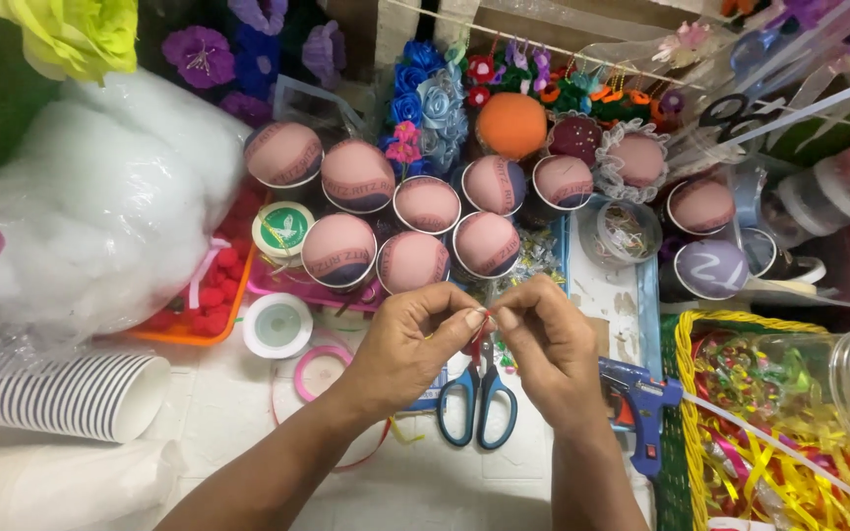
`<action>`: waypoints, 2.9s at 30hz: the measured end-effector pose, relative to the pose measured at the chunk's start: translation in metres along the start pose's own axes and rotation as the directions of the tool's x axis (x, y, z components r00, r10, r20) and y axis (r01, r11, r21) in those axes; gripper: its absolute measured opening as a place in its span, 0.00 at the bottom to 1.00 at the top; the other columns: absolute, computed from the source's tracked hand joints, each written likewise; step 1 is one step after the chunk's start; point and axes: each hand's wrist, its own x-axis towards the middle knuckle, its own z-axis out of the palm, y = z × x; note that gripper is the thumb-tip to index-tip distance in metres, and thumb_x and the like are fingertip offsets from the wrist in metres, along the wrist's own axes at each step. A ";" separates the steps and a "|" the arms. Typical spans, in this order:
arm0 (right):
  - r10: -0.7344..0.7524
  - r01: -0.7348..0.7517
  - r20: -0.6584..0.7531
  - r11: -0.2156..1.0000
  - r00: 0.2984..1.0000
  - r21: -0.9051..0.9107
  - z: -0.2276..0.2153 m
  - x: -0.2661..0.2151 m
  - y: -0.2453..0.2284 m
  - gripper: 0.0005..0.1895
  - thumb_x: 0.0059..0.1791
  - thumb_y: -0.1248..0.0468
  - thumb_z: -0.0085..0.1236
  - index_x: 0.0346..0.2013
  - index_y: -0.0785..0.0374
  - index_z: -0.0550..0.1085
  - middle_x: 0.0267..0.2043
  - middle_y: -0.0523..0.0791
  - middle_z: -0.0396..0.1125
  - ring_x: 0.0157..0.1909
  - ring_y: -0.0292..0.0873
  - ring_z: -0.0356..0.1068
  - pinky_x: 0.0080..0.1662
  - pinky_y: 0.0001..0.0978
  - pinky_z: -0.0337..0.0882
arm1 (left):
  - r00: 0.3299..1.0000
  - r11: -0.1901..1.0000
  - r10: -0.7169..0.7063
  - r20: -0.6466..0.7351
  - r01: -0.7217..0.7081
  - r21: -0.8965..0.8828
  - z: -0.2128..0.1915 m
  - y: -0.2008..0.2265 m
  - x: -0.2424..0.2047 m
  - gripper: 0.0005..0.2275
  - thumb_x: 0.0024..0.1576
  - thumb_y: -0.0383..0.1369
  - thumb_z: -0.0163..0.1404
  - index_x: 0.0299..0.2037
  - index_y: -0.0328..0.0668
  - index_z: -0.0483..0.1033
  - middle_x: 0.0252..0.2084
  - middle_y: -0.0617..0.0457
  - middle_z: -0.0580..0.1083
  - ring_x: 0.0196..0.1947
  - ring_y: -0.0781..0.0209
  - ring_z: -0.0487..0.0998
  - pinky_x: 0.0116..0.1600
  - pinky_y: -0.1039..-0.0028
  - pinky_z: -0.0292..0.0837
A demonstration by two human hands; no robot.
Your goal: Threading a thin red ribbon through small decorative beads for jewelry or handicraft.
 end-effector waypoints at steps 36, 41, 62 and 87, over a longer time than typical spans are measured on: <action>-0.263 0.354 -0.377 0.914 0.888 0.198 0.032 -0.095 -0.050 0.02 0.55 0.71 0.50 0.42 0.63 0.67 0.25 0.49 0.67 0.23 0.43 0.70 0.27 0.25 0.74 | 0.969 0.895 0.180 -0.170 -0.090 0.437 -0.017 -0.008 -0.090 0.07 0.59 0.29 0.52 0.29 0.42 0.78 0.28 0.58 0.75 0.31 0.68 0.73 0.37 0.77 0.69; -0.254 0.392 -0.443 0.884 0.860 0.254 0.001 -0.105 -0.033 0.05 0.56 0.72 0.49 0.46 0.63 0.68 0.38 0.44 0.67 0.23 0.39 0.68 0.26 0.25 0.72 | 0.965 0.880 0.210 -0.156 -0.118 0.460 -0.020 -0.004 -0.089 0.06 0.59 0.28 0.51 0.29 0.41 0.76 0.29 0.58 0.74 0.32 0.67 0.73 0.39 0.76 0.67; 0.112 -0.120 -0.052 0.979 0.992 -0.167 0.028 -0.064 -0.015 0.11 0.54 0.74 0.49 0.43 0.64 0.79 0.28 0.42 0.67 0.30 0.36 0.64 0.35 0.26 0.65 | 0.978 0.930 0.046 -0.203 0.032 0.366 -0.027 -0.004 -0.080 0.07 0.61 0.32 0.52 0.35 0.40 0.81 0.31 0.57 0.78 0.35 0.68 0.76 0.42 0.77 0.72; -0.216 0.240 0.106 0.823 0.971 -0.516 0.049 -0.056 -0.007 0.03 0.53 0.72 0.49 0.34 0.67 0.69 0.30 0.48 0.64 0.30 0.46 0.64 0.32 0.36 0.62 | 0.946 0.674 0.320 -0.048 -0.191 0.714 -0.020 -0.002 -0.067 0.03 0.58 0.28 0.55 0.34 0.41 0.80 0.30 0.55 0.76 0.31 0.61 0.76 0.37 0.71 0.71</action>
